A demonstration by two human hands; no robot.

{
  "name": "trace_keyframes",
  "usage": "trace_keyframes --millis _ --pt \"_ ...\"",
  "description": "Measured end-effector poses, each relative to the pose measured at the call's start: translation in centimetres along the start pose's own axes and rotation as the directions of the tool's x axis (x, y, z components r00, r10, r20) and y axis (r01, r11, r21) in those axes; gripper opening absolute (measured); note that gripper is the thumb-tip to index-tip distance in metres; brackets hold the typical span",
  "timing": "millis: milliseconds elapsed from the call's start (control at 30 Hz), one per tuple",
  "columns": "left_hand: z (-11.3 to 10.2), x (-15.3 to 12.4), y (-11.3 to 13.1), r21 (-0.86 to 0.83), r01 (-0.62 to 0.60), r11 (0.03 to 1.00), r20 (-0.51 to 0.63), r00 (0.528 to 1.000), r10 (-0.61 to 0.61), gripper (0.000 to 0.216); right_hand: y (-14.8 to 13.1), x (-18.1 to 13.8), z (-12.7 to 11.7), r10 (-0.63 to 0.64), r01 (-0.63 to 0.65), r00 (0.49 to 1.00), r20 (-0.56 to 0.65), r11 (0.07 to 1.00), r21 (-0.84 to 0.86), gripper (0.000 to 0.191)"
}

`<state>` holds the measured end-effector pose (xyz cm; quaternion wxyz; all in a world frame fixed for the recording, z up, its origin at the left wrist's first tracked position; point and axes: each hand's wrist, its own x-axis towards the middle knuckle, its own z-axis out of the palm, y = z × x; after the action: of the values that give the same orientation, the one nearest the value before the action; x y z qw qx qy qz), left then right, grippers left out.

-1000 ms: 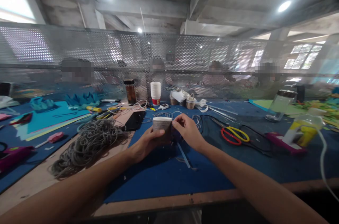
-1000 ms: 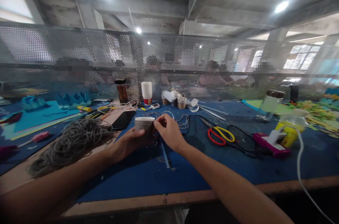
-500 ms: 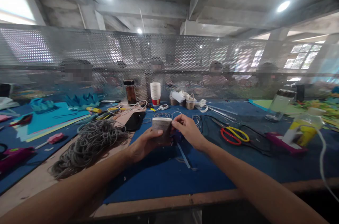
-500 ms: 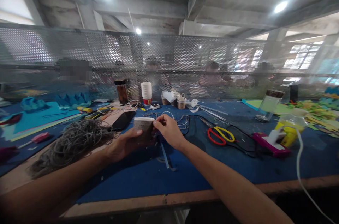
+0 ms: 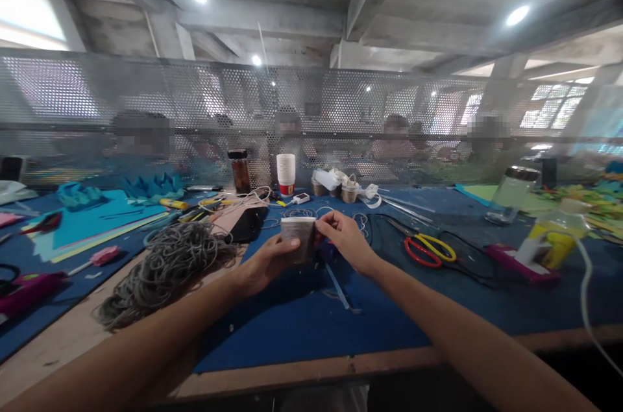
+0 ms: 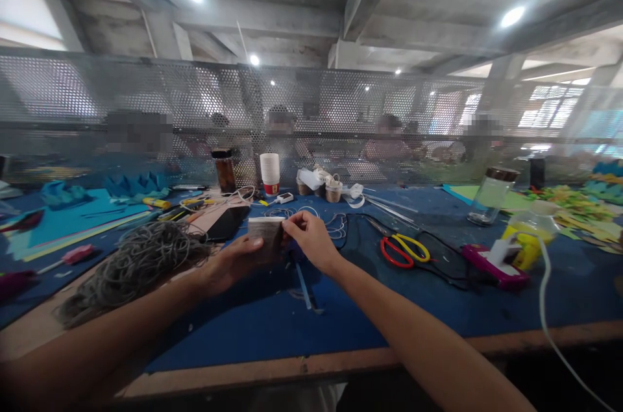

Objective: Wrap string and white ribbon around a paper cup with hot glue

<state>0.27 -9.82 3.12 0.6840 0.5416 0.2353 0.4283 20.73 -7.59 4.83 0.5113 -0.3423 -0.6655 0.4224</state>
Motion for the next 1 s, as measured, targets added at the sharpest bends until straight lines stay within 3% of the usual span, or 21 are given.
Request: trace_keyframes --millis 267,633,1000 --pt "0.0 0.4 0.0 0.052 -0.059 0.997 -0.095 0.993 0.063 0.051 0.4 0.3 0.1 -0.025 0.022 0.999 -0.035 0.996 -0.083 0.022" --pt "0.4 0.5 -0.6 0.145 -0.053 0.988 -0.206 0.975 0.082 0.044 -0.1 -0.8 1.6 -0.085 0.082 0.996 -0.011 0.982 -0.172 0.019" --pt "0.3 0.5 -1.0 0.111 -0.041 0.993 -0.219 0.974 0.064 0.048 0.0 -1.1 1.7 -0.107 0.094 0.992 -0.061 0.979 -0.18 0.019"
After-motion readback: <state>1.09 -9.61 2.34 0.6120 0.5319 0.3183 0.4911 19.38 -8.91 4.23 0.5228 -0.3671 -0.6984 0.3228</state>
